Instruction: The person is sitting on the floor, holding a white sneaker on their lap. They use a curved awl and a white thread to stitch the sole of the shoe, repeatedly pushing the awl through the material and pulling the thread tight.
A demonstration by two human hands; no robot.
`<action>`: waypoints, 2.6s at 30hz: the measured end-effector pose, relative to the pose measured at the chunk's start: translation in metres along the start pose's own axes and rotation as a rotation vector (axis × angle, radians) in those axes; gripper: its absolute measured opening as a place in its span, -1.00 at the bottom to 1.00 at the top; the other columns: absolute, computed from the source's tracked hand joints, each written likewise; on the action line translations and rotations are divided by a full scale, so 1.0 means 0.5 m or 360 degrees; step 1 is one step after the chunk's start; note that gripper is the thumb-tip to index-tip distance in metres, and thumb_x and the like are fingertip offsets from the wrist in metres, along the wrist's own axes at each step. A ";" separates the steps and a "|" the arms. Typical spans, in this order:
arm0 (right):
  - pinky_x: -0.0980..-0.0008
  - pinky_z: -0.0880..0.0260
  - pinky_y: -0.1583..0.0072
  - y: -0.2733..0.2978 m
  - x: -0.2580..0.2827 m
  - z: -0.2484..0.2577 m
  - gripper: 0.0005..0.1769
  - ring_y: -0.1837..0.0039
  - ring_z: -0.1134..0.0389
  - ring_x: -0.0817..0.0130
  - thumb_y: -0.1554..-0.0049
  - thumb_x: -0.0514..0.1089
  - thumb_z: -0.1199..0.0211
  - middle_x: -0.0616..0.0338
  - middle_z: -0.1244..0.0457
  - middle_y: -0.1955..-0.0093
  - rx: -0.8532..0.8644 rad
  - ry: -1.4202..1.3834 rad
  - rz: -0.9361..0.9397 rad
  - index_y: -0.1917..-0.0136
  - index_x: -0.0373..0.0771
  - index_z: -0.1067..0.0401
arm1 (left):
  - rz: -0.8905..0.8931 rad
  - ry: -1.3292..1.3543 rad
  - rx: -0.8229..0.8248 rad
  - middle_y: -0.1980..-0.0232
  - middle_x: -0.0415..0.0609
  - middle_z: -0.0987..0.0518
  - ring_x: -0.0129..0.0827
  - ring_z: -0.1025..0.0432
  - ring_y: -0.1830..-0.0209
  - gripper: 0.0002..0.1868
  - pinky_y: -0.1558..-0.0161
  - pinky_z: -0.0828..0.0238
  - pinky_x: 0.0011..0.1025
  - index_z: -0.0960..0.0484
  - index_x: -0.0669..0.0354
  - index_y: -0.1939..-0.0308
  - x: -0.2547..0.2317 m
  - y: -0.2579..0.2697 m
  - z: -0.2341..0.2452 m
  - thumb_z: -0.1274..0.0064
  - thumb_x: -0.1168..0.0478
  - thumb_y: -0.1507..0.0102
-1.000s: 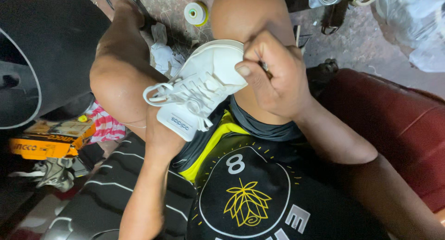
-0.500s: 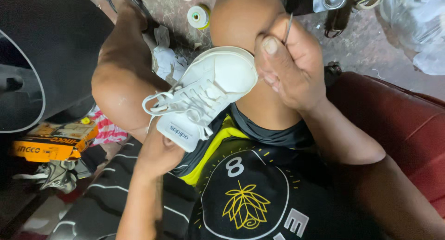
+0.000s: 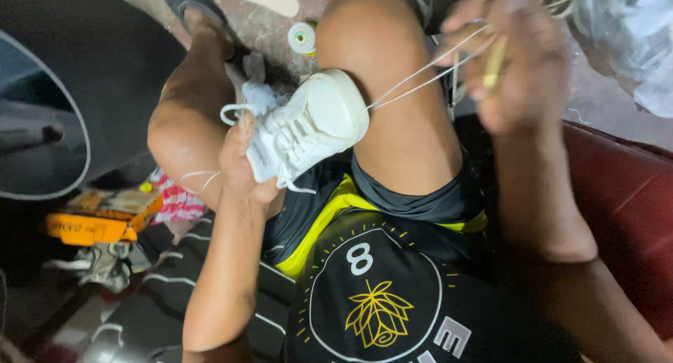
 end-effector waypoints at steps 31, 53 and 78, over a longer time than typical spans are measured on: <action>0.41 -0.49 -0.03 0.111 0.050 -0.176 -0.74 0.02 -0.51 0.34 -0.26 -0.37 -0.23 0.00 -0.44 -0.06 0.0461 0.1327 0.0166 -0.21 -0.32 -0.54 | 0.0055 0.0031 0.0132 -0.09 0.23 -0.64 0.03 -0.57 -0.12 -0.71 -0.27 -0.49 -0.03 -0.64 0.35 0.11 0.009 -0.020 0.123 -0.28 0.16 -0.29; 0.35 -0.53 -0.01 0.107 0.081 -0.217 -0.72 -0.03 -0.53 0.20 -0.26 -0.39 -0.20 -0.01 -0.42 -0.10 0.0516 0.1499 0.0312 -0.23 -0.30 -0.52 | 0.0211 -0.0137 0.0238 -0.20 0.21 -0.61 -0.08 -0.56 -0.17 -0.41 -0.30 -0.49 -0.10 -0.48 0.45 -0.30 -0.040 -0.034 0.063 -0.14 0.01 -0.38; 0.21 -0.47 0.05 0.106 0.071 -0.180 -0.69 0.06 -0.46 0.09 -0.21 -0.31 -0.20 0.08 -0.41 -0.04 0.0641 0.1860 0.0344 -0.22 -0.21 -0.53 | 0.0066 -0.1003 0.0222 -0.18 0.05 -0.60 -0.33 -0.53 -0.18 -0.31 -0.20 -0.51 -0.44 -0.44 0.47 -0.35 -0.063 0.050 -0.041 -0.30 0.26 -0.18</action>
Point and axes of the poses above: each hand's wrist, its own y-axis away from the middle knuckle, its own z-axis out of the back of the hand, x = y × z, the point moved 5 cm from there along -y, towards the middle knuckle
